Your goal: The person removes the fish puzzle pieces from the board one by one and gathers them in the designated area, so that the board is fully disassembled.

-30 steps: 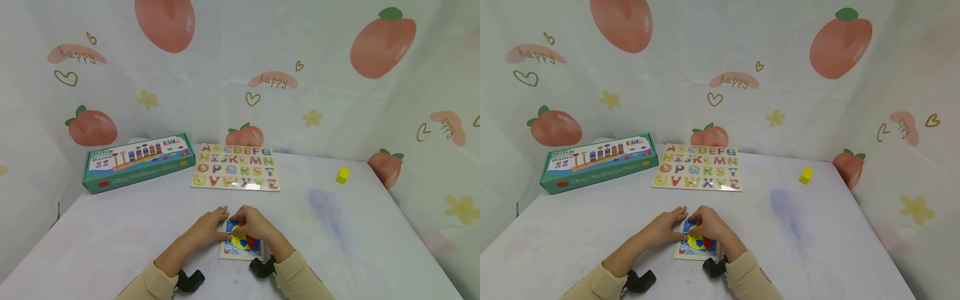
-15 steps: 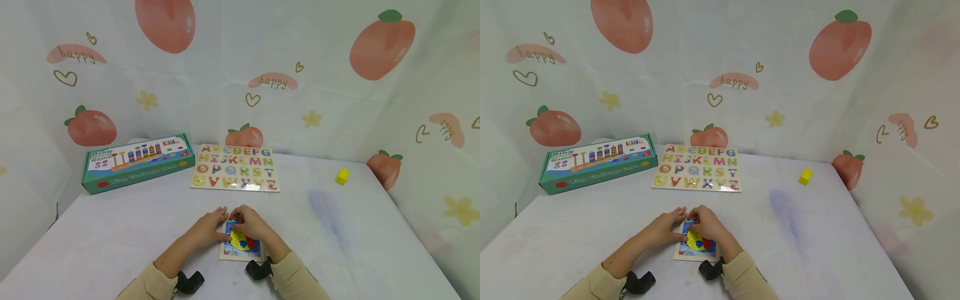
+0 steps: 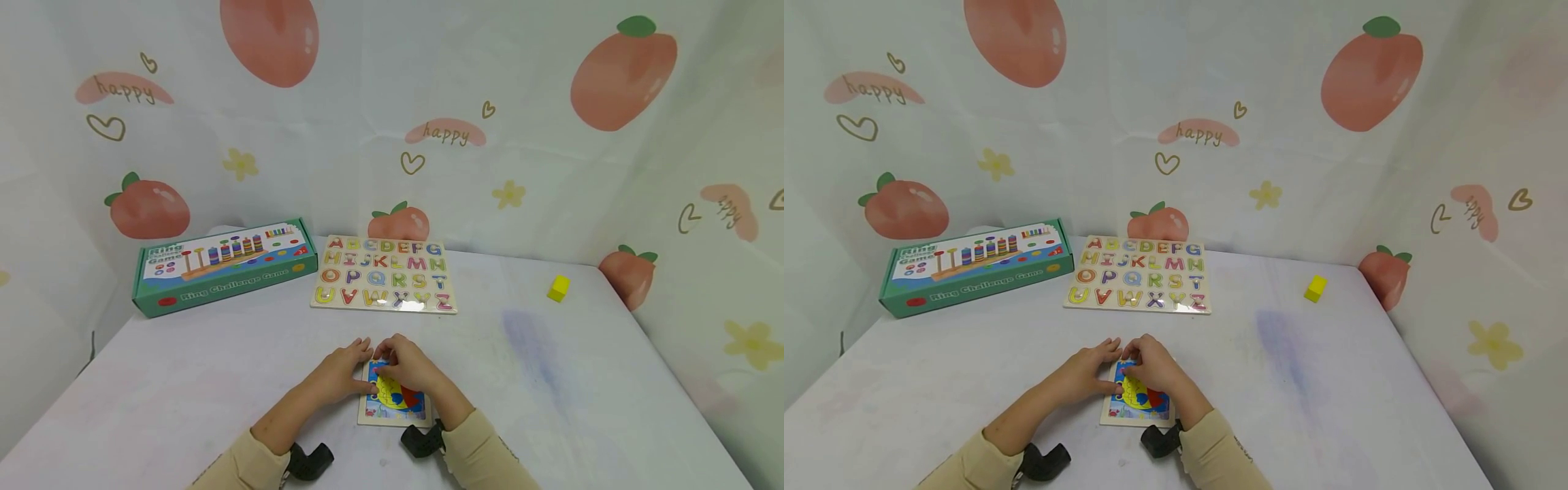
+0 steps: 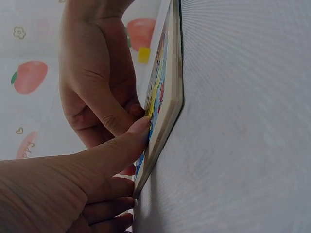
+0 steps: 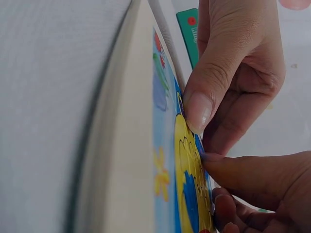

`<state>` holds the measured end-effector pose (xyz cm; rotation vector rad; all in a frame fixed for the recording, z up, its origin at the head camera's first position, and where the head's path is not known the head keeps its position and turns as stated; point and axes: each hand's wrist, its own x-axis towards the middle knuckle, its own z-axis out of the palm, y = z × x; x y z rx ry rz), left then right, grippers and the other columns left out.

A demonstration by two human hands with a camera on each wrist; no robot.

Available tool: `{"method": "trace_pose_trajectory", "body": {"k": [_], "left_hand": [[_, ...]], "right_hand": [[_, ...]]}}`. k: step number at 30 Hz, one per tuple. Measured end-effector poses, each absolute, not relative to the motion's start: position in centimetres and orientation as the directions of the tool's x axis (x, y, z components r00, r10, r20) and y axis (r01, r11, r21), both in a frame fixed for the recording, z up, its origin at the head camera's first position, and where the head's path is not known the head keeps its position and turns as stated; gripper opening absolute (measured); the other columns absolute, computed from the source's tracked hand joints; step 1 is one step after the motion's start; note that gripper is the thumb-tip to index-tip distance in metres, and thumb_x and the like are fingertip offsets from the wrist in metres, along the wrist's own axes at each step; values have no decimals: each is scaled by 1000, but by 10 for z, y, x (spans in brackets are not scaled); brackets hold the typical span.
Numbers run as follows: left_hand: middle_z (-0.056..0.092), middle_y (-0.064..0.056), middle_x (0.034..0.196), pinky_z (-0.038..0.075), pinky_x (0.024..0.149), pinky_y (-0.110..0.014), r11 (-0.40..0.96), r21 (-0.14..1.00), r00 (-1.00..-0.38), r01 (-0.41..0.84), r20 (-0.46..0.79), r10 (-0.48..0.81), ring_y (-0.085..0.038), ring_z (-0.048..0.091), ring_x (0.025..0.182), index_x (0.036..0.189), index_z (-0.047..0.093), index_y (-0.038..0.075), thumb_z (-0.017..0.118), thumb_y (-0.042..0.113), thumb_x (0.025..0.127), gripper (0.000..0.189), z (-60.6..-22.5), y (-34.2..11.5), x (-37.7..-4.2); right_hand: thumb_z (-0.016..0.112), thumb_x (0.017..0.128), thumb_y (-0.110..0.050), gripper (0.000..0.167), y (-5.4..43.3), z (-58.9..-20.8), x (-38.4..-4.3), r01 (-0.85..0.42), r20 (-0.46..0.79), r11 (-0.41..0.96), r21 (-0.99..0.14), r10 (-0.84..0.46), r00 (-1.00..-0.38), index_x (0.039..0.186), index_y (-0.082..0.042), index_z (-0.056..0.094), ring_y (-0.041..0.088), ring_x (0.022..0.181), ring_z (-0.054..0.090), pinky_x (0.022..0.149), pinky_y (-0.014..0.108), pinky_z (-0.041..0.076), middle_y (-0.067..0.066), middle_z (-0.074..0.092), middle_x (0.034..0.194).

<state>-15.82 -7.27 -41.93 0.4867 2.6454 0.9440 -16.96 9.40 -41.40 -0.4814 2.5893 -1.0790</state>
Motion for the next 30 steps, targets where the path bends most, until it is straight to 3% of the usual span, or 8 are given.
{"method": "trace_pose_trajectory", "body": {"k": [5, 14, 21, 30], "left_hand": [[39, -16, 146, 30, 108, -56, 718, 657, -899, 231, -138, 415, -38, 32, 136, 130, 52, -2, 79, 27, 73, 68, -418, -74, -157], [40, -15, 146, 31, 107, -57, 721, 655, -900, 226, -143, 412, -37, 32, 137, 129, 54, 0, 78, 28, 73, 67, -416, -73, -156], [39, -15, 146, 30, 108, -55, 723, 653, -898, 225, -148, 414, -36, 30, 138, 130, 52, 0, 78, 27, 74, 68, -415, -72, -156], [40, -16, 146, 29, 107, -59, 721, 661, -904, 205, -154, 398, -42, 33, 135, 131, 53, 1, 79, 27, 73, 68, -415, -72, -156]], "right_hand": [[66, 84, -4, 5, 92, -414, -166, -225, -130, 637, -738, -461, -878, 87, -3, 62, 13, 76, 44, 65, 18, 42, 3, 49, 90], [68, 83, -6, 17, 92, -412, -164, -185, -119, 680, -710, -375, -919, 99, -4, 65, 13, 77, 50, 71, 22, 50, 4, 56, 88], [67, 84, -5, 16, 93, -409, -165, -214, -112, 681, -700, -401, -909, 99, 0, 71, 12, 76, 51, 69, 20, 50, 5, 58, 91], [65, 85, -5, 16, 91, -407, -165, -236, -112, 682, -692, -424, -899, 101, -1, 67, 13, 77, 49, 71, 22, 48, 5, 54, 90]]}}
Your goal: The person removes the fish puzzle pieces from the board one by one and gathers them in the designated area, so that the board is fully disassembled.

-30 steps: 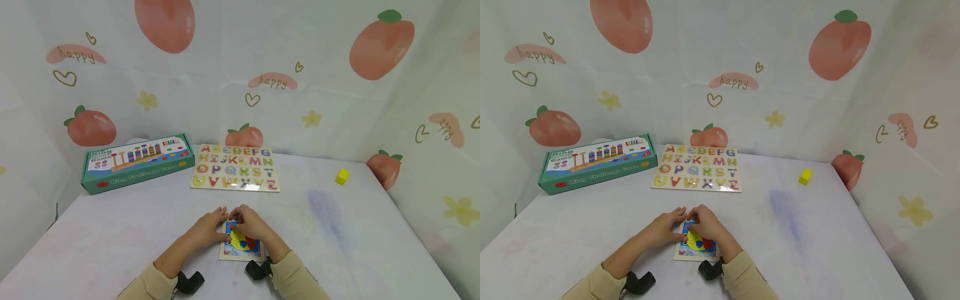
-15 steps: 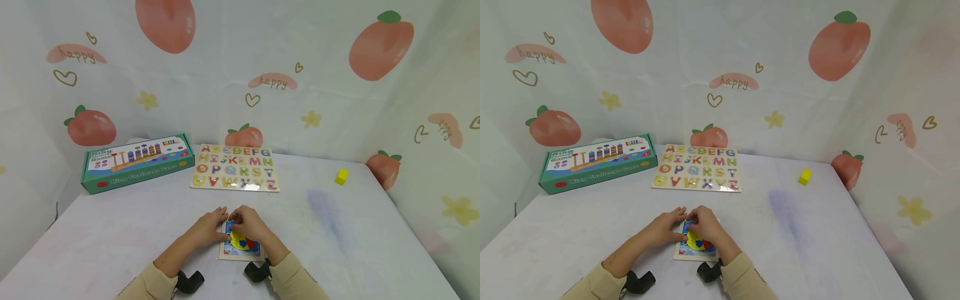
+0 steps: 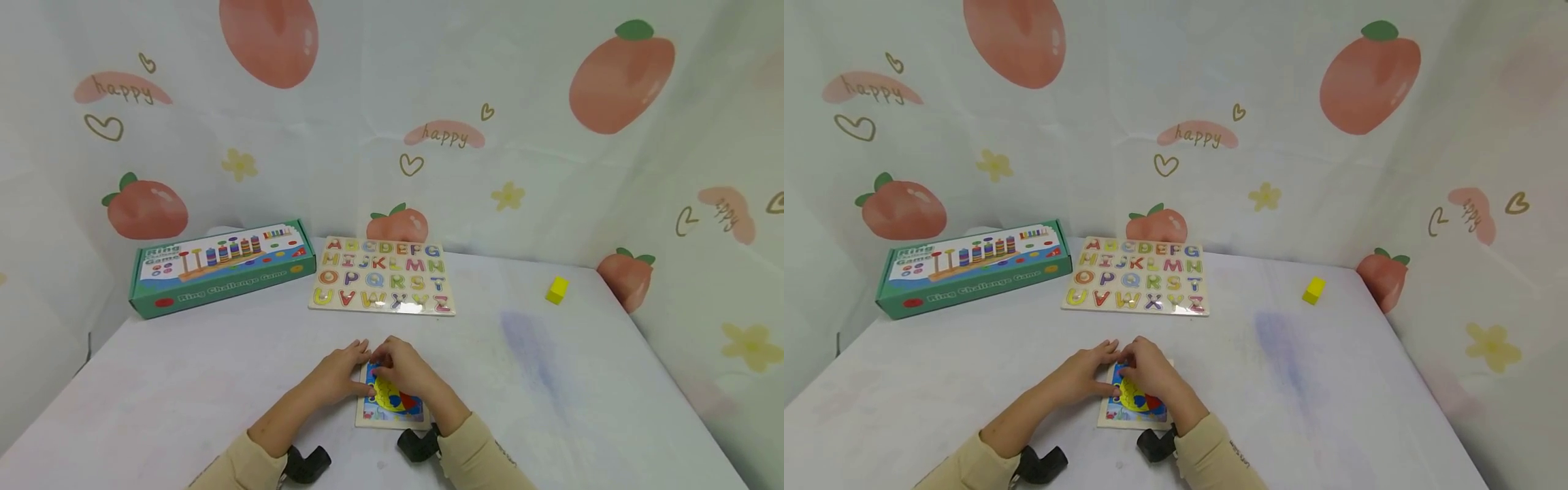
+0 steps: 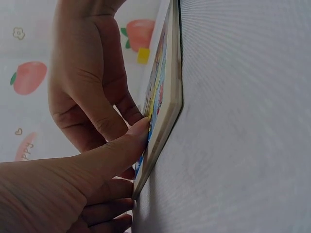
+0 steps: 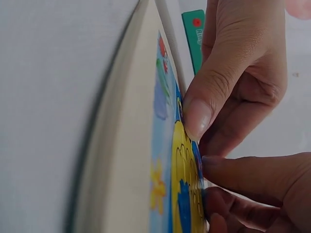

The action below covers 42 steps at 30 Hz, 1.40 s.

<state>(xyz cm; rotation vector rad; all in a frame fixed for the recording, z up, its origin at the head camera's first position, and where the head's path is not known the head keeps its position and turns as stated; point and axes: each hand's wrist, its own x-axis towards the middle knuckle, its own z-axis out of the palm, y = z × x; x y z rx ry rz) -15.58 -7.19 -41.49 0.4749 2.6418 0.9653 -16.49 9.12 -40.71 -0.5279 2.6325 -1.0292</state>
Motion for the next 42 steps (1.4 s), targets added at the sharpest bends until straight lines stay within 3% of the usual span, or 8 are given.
{"method": "trace_pose_trajectory", "body": {"k": [19, 26, 34, 42], "left_hand": [[40, -17, 146, 30, 106, -59, 714, 668, -906, 212, -140, 400, -42, 33, 134, 134, 48, 2, 79, 26, 73, 73, -413, -72, -156], [39, -16, 146, 29, 107, -59, 712, 671, -905, 207, -146, 400, -42, 32, 135, 135, 48, 3, 78, 27, 74, 72, -414, -72, -156], [40, -15, 146, 31, 107, -58, 717, 660, -903, 223, -137, 406, -39, 32, 136, 130, 53, 1, 78, 28, 74, 67, -415, -72, -156], [39, -14, 146, 31, 106, -58, 732, 646, -905, 215, -150, 398, -38, 32, 137, 130, 53, 1, 78, 29, 73, 68, -415, -72, -155]], "right_hand": [[64, 87, -7, 17, 90, -408, -167, -233, -125, 688, -687, -428, -895, 102, -5, 56, 14, 83, 48, 83, 30, 52, 5, 48, 91], [64, 86, -6, 16, 93, -406, -169, -217, -143, 674, -707, -435, -889, 101, -5, 57, 14, 80, 48, 76, 25, 50, 4, 52, 89], [65, 85, -2, 13, 100, -407, -176, -145, -159, 614, -776, -413, -897, 98, -3, 64, 14, 81, 53, 80, 28, 53, 4, 59, 86], [64, 87, -10, 9, 108, -409, -179, -90, -168, 516, -852, -431, -886, 93, -4, 67, 11, 74, 56, 73, 21, 52, 2, 64, 83]]}}
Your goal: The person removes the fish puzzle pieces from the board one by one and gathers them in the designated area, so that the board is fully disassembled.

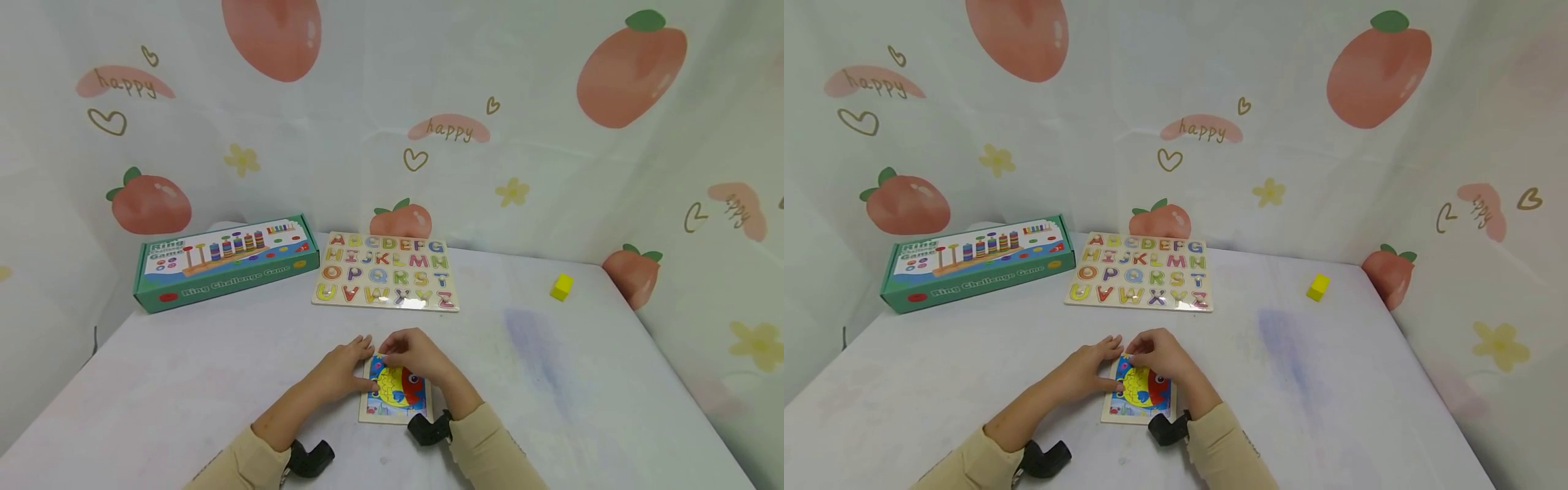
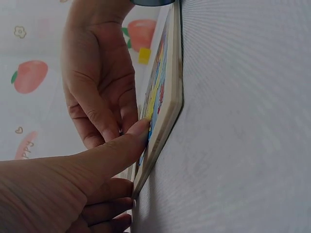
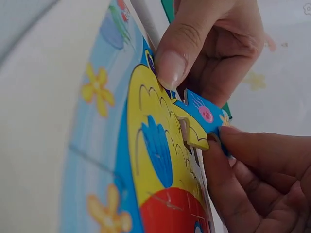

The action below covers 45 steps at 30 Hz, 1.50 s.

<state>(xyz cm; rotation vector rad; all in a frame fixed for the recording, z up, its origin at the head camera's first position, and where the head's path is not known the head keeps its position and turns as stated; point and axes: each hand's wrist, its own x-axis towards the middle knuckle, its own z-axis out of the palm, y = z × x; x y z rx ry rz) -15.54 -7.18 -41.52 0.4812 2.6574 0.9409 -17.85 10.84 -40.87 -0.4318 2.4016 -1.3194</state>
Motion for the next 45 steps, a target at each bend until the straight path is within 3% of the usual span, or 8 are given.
{"method": "trace_pose_trajectory", "body": {"k": [11, 32, 45], "left_hand": [[38, -13, 147, 30, 109, -56, 729, 646, -897, 228, -153, 415, -36, 30, 138, 131, 52, 0, 77, 29, 75, 68, -417, -73, -157], [36, -11, 149, 26, 110, -56, 720, 666, -905, 194, -161, 393, -33, 27, 140, 132, 50, 0, 78, 25, 74, 70, -415, -72, -151], [36, -12, 149, 28, 110, -55, 721, 664, -907, 197, -154, 391, -33, 28, 140, 132, 50, 0, 79, 26, 73, 71, -417, -71, -152]], "right_hand": [[66, 86, -13, 18, 122, -410, -192, 43, -247, 456, -889, -399, -883, 97, 1, 67, 11, 71, 62, 74, 26, 57, 4, 67, 82], [67, 86, -18, 26, 207, -411, -207, 100, -264, 463, -880, -304, -915, 99, 4, 67, 13, 74, 60, 74, 27, 56, 2, 68, 86], [68, 85, -17, 23, 227, -422, -210, 158, -275, 483, -862, -183, -944, 96, 2, 68, 12, 64, 53, 61, 23, 46, -3, 64, 74]]}}
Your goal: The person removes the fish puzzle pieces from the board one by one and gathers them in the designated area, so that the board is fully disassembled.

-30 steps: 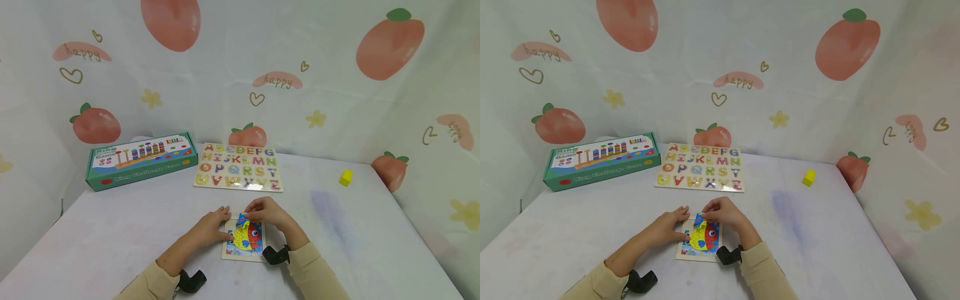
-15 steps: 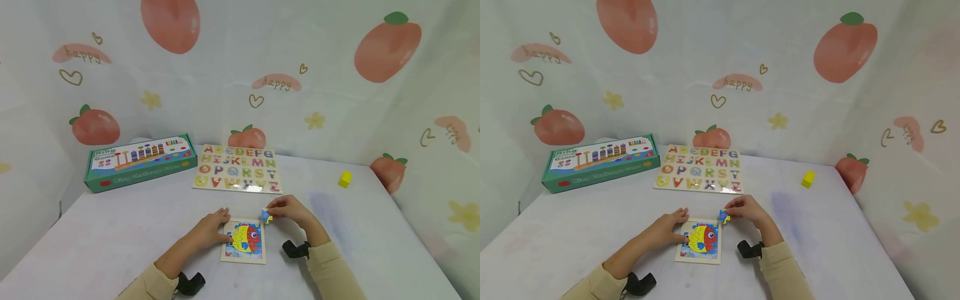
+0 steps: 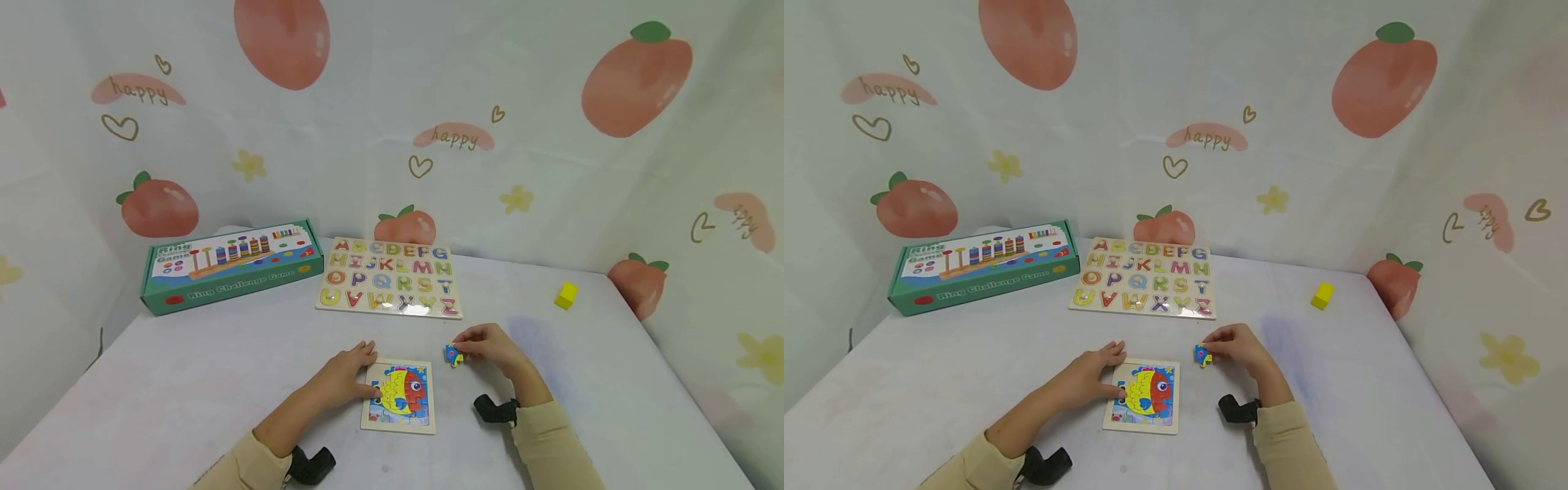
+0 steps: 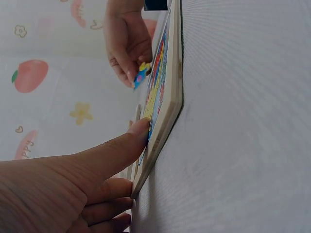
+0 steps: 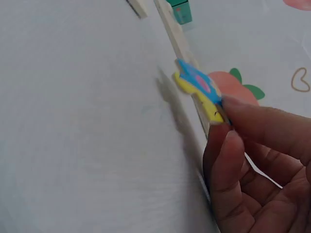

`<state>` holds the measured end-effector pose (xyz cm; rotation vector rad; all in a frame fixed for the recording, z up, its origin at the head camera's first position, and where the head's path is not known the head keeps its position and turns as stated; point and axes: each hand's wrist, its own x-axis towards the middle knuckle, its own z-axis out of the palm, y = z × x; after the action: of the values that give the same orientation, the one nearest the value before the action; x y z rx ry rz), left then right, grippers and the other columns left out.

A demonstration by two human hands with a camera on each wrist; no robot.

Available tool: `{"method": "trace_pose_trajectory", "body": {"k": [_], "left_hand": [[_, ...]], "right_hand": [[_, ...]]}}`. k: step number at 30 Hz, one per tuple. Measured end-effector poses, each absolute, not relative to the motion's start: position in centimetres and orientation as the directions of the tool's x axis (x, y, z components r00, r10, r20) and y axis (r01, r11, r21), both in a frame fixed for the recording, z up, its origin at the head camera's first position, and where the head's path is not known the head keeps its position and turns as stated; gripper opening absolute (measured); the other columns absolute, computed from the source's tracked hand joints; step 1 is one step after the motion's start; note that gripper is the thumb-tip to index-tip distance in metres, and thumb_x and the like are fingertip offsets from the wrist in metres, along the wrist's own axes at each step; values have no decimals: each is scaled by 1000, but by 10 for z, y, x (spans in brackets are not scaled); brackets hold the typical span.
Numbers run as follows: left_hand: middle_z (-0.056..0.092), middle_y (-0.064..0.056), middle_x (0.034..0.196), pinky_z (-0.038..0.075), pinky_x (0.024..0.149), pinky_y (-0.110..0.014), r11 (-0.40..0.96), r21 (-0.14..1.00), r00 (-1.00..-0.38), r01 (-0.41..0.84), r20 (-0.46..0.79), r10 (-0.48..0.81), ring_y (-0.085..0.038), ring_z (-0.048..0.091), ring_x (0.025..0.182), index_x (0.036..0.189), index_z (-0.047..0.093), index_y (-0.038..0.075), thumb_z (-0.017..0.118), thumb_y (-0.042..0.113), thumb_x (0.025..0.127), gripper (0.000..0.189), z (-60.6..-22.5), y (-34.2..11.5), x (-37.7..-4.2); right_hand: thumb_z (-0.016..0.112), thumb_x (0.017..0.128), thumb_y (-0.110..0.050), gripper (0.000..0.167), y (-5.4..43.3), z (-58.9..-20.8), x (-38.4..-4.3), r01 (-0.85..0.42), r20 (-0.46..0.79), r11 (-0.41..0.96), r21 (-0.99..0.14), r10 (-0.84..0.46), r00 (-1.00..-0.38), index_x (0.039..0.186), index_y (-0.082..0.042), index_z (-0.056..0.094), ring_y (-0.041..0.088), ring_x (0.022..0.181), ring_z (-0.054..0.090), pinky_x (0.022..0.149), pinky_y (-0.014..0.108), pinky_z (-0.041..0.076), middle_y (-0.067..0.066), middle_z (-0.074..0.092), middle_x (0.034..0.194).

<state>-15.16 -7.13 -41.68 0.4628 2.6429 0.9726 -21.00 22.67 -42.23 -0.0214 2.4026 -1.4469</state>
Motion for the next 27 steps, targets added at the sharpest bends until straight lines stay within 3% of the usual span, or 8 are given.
{"method": "trace_pose_trajectory", "body": {"k": [6, 17, 27], "left_hand": [[36, -12, 149, 27, 110, -54, 719, 665, -906, 200, -155, 395, -32, 27, 140, 132, 50, -1, 79, 26, 73, 70, -416, -71, -151], [37, -12, 148, 28, 110, -55, 720, 664, -907, 202, -150, 393, -32, 27, 140, 132, 50, -1, 79, 25, 73, 70, -417, -71, -151], [36, -12, 148, 29, 110, -53, 734, 644, -901, 215, -160, 404, -33, 27, 140, 132, 50, -1, 79, 26, 73, 71, -416, -71, -152]], "right_hand": [[68, 84, -15, 19, 222, -426, -209, 137, -244, 512, -848, -147, -959, 93, 2, 67, 12, 68, 56, 63, 22, 50, 1, 67, 78], [65, 85, -8, 11, 220, -431, -209, 8, -151, 595, -804, -190, -970, 89, 3, 66, 12, 68, 47, 56, 20, 40, 1, 59, 73], [63, 87, -6, 11, 217, -432, -206, -46, -116, 617, -786, -219, -969, 89, 4, 64, 13, 69, 47, 56, 20, 40, 5, 58, 76]]}}
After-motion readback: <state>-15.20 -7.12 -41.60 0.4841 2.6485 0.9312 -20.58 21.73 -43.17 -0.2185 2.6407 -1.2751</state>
